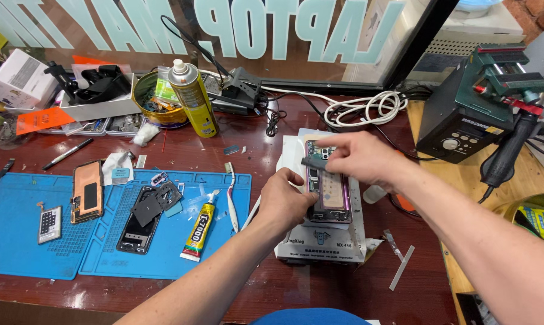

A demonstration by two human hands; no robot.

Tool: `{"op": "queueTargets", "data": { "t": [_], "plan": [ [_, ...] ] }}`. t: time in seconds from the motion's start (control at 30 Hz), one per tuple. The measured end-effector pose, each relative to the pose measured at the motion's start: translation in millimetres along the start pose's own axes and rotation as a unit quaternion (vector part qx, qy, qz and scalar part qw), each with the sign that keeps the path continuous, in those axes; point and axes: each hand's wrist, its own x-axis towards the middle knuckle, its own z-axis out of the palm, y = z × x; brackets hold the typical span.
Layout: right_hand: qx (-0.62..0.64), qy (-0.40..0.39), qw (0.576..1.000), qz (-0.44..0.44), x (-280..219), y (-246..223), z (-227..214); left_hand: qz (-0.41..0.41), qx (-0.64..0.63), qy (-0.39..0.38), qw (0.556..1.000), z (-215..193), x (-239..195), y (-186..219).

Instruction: The person uses tweezers to remove a small component from a disassembled smartphone, cleans it with a brush, and reinserts it. They then place a black metal shield over the internal components and use a wooden stick to adjust or clean around the camera module.

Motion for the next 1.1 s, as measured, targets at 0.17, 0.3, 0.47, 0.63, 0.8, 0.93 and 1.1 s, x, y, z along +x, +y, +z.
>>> {"op": "queueTargets", "data": {
  "t": [0.17, 0.3, 0.47, 0.63, 0.8, 0.93, 1.1],
  "plan": [
    [-0.186, 0.034, 0.981, -0.037, 2, 4, 15, -0.009, 0.001, -0.001, 1.000, 1, 2, -4],
    [0.173, 0.011, 0.983, 0.061, 4, -1, 18, -0.017, -0.035, -0.014, 0.999, 1, 7, -7],
    [0.105, 0.005, 0.992, 0.076, -4, -9, 25, -0.013, -0.067, -0.022, 0.997, 2, 10, -12],
    [0.065, 0.018, 0.997, 0.043, -5, -13, 29, -0.019, -0.055, -0.020, 0.998, 2, 11, -12],
    [0.048, 0.058, 0.997, 0.035, 0, -14, 29, -0.023, -0.059, -0.019, 0.998, 2, 10, -10],
    [0.034, 0.053, 0.997, 0.039, 4, -12, 27, -0.023, -0.042, -0.016, 0.999, 2, 10, -10],
    [0.019, 0.055, 0.998, 0.002, 9, -7, 28, -0.016, -0.031, -0.011, 0.999, 2, 11, -12]
  ]
}}
